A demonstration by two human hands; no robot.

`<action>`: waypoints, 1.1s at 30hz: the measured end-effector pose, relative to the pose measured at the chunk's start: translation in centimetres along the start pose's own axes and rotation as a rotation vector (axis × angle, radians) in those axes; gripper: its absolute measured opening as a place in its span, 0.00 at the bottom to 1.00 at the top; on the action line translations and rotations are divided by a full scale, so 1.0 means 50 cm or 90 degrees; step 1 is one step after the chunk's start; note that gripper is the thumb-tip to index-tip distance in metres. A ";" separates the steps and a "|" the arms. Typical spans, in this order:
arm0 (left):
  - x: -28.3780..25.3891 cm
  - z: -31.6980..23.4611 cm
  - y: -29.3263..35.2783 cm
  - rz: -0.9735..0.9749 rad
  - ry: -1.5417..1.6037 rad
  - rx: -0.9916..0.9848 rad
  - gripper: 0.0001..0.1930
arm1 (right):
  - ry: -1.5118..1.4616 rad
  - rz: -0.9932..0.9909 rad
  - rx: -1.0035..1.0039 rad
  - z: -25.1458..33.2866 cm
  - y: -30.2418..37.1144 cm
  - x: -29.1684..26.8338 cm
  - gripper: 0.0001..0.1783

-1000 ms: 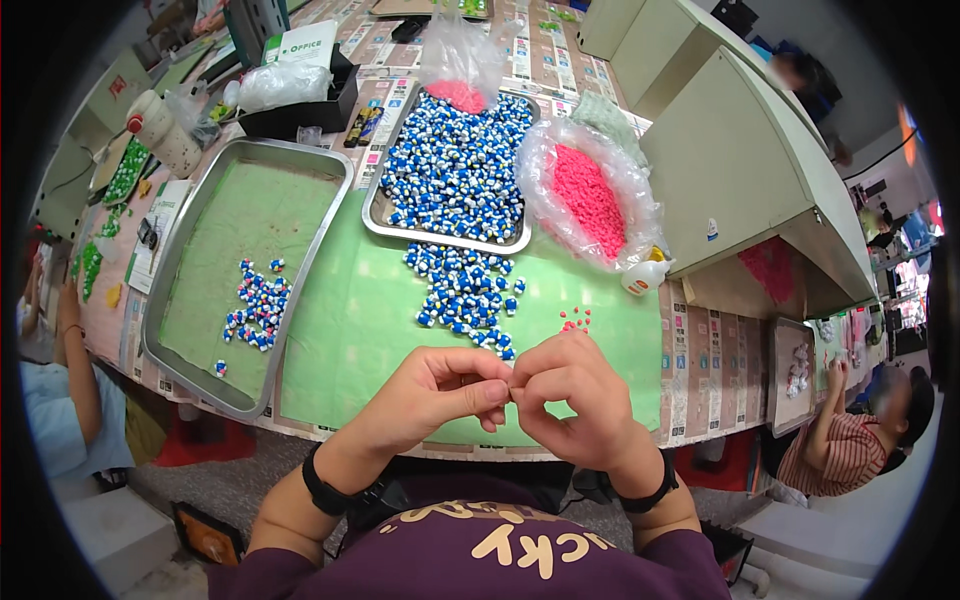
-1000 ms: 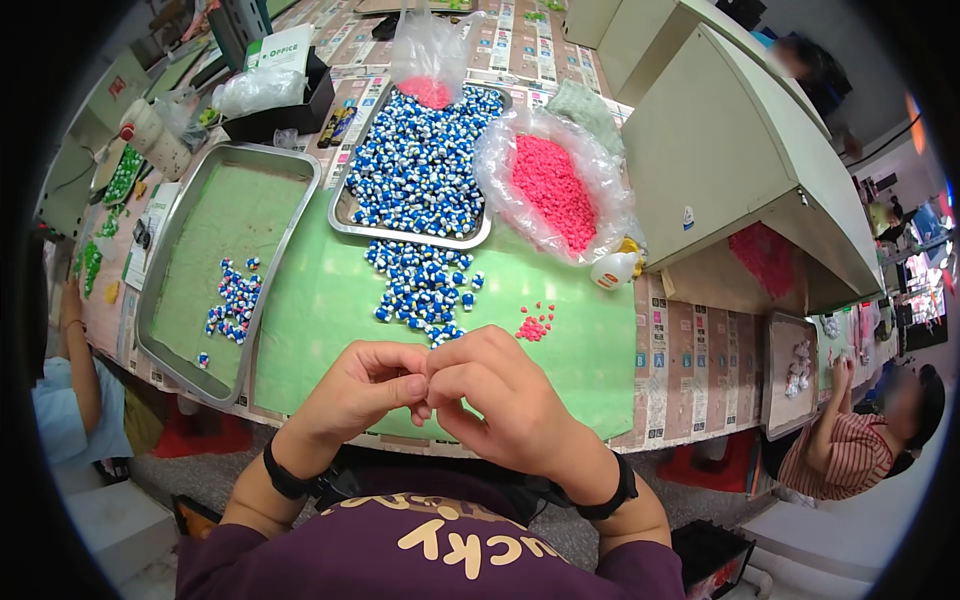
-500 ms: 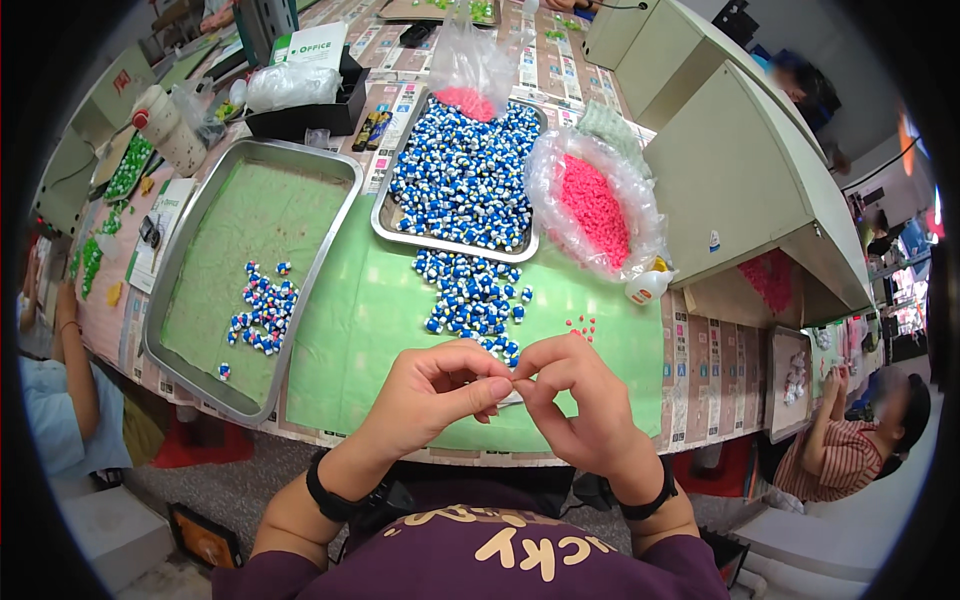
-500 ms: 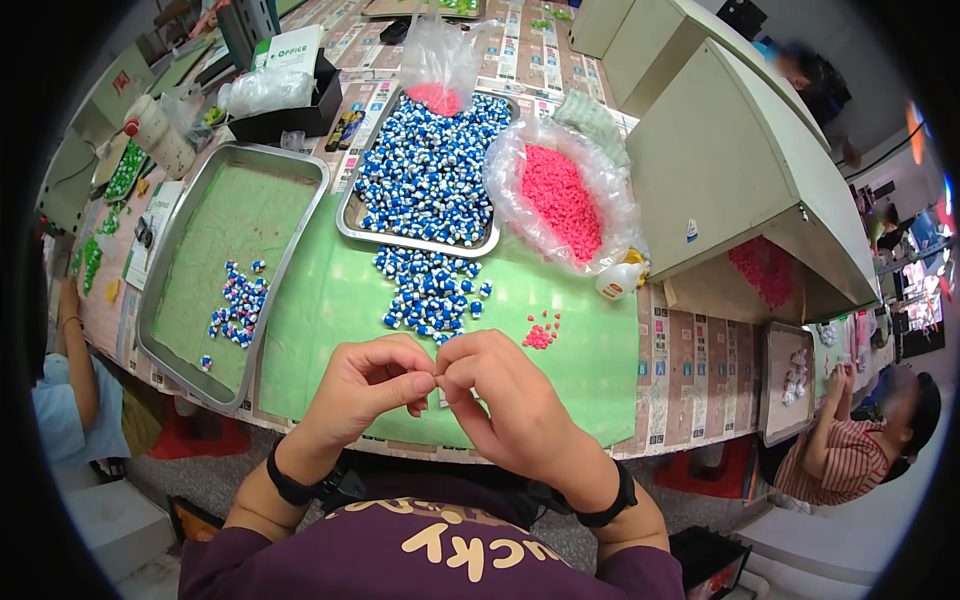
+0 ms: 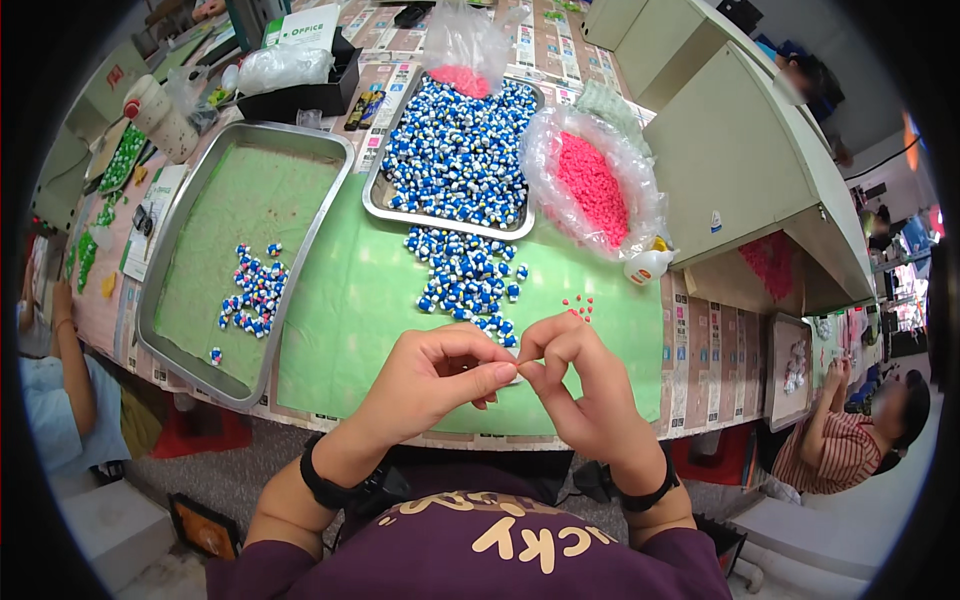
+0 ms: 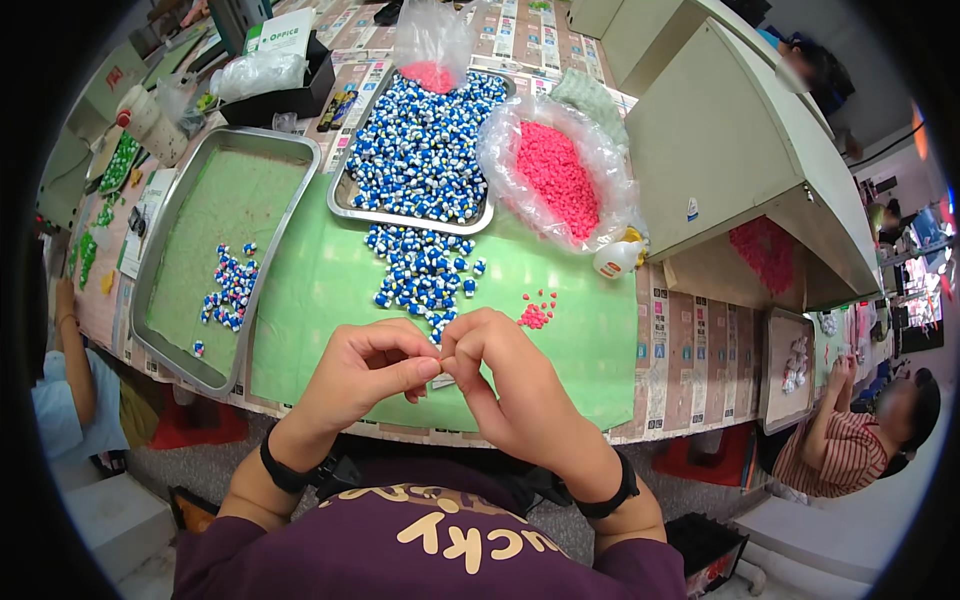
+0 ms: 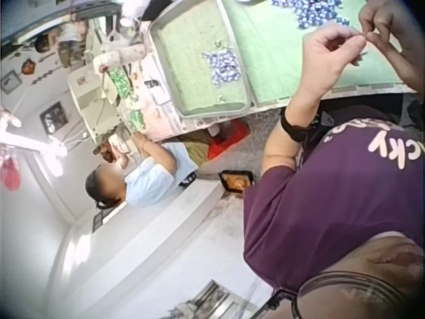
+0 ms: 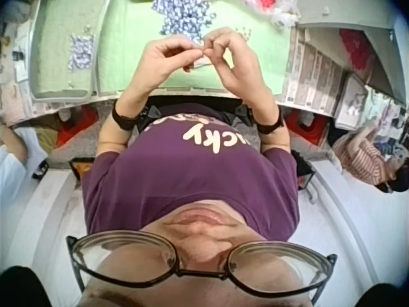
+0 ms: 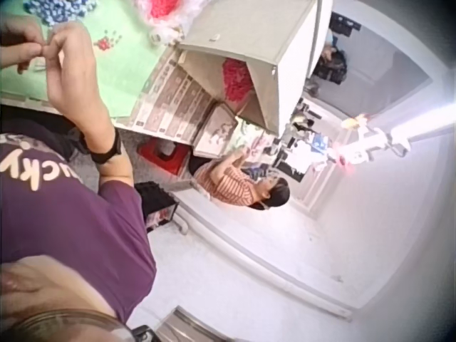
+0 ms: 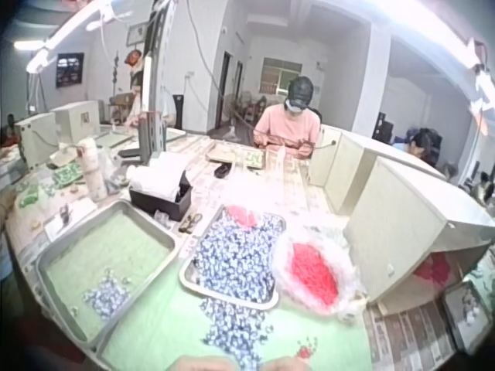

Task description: The person repeatedly picks a blue and white capsule-shaped candy and a small pink bead, then inserts the bead into the capsule opening. The assembled candies are placed on a green mat on the table. The process is repeated continuously throughout the clip.

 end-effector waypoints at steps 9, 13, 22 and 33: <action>-0.039 0.001 0.001 -0.075 -0.109 0.082 0.12 | 0.048 0.107 0.102 -0.060 -0.007 -0.018 0.14; -0.071 -0.024 0.014 -0.116 -0.091 0.098 0.16 | 0.204 0.182 0.105 -0.069 -0.003 -0.007 0.11; -0.091 -0.021 0.028 -0.117 -0.045 0.109 0.15 | 0.296 0.229 0.057 -0.065 -0.016 0.012 0.10; -0.055 -0.031 0.024 -0.069 0.048 0.058 0.14 | -0.029 0.059 0.132 -0.021 -0.018 -0.019 0.16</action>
Point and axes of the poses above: each hand's wrist, its own y-axis away from the middle knuckle, its own x-axis out of the palm, z = x × y, the point moved 4 cm from there along -y, towards the middle knuckle, and after that the axes turned 5 degrees about -y, right-handed, at the moved point
